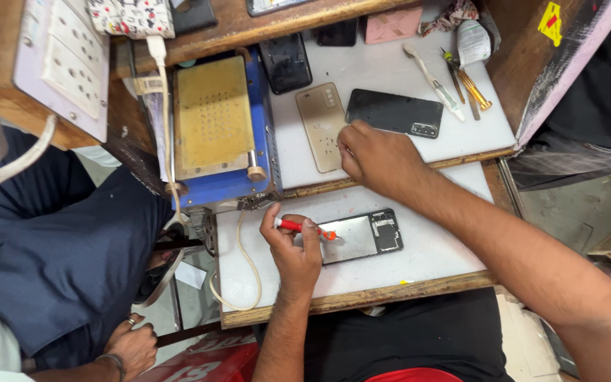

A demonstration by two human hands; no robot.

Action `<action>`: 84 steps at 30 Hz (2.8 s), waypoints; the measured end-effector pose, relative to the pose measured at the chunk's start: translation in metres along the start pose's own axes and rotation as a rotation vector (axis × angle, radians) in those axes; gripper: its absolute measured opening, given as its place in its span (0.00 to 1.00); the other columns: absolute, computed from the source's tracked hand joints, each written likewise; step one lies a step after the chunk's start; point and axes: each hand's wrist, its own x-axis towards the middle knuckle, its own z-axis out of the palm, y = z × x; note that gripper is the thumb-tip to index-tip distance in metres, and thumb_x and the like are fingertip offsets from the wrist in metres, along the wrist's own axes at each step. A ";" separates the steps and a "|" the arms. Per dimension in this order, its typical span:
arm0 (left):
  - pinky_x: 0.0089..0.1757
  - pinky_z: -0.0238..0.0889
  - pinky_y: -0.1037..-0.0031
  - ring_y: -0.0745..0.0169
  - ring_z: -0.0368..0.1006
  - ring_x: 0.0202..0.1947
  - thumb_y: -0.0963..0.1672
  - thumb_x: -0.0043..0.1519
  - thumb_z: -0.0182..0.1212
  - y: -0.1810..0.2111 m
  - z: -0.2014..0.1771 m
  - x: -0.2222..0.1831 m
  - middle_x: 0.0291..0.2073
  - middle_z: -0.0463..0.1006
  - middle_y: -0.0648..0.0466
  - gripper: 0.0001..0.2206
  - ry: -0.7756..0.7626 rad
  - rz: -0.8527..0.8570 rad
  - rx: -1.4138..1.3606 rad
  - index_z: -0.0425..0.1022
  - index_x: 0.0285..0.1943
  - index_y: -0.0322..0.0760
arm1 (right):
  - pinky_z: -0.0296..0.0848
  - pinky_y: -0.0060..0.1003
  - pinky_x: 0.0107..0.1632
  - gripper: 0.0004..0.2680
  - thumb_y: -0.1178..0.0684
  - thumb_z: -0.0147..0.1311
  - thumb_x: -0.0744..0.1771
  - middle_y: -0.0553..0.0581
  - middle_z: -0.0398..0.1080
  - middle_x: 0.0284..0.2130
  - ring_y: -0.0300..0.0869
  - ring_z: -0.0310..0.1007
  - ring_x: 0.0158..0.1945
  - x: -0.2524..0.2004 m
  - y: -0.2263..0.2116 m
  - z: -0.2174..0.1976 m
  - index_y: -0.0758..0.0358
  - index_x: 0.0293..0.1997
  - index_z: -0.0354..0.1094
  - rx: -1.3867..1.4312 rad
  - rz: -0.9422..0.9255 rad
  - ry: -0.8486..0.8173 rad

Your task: The person uses a red-handled screwdriver to remove screws from the back of a disassembled smartphone. They then use their fingers to lift and detach a small internal component from the phone's frame.

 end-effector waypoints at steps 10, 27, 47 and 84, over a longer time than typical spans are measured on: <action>0.44 0.73 0.70 0.64 0.76 0.36 0.36 0.68 0.54 -0.001 -0.002 -0.001 0.35 0.75 0.50 0.25 -0.015 0.004 -0.054 0.47 0.72 0.32 | 0.75 0.51 0.36 0.05 0.52 0.55 0.66 0.59 0.76 0.35 0.55 0.78 0.35 0.009 0.014 -0.004 0.59 0.42 0.70 0.129 0.034 -0.013; 0.41 0.73 0.61 0.48 0.78 0.40 0.40 0.62 0.59 0.045 -0.056 0.016 0.42 0.79 0.46 0.19 -0.371 -0.123 0.777 0.71 0.64 0.41 | 0.78 0.36 0.45 0.06 0.56 0.53 0.68 0.58 0.79 0.39 0.45 0.82 0.42 -0.187 0.033 -0.001 0.62 0.48 0.74 0.433 0.460 0.004; 0.40 0.72 0.59 0.45 0.78 0.39 0.46 0.61 0.64 0.054 -0.017 0.022 0.46 0.76 0.45 0.17 -0.546 -0.167 0.811 0.76 0.57 0.36 | 0.64 0.46 0.52 0.18 0.46 0.64 0.62 0.54 0.78 0.41 0.48 0.70 0.52 -0.170 -0.010 -0.002 0.54 0.57 0.72 0.074 0.268 -0.109; 0.49 0.72 0.73 0.65 0.77 0.48 0.44 0.67 0.60 0.089 0.030 -0.041 0.49 0.80 0.46 0.21 -0.416 -0.612 -0.372 0.62 0.66 0.28 | 0.69 0.28 0.38 0.30 0.63 0.51 0.66 0.53 0.71 0.30 0.31 0.66 0.32 -0.164 -0.021 -0.021 0.56 0.79 0.43 1.238 0.633 -0.257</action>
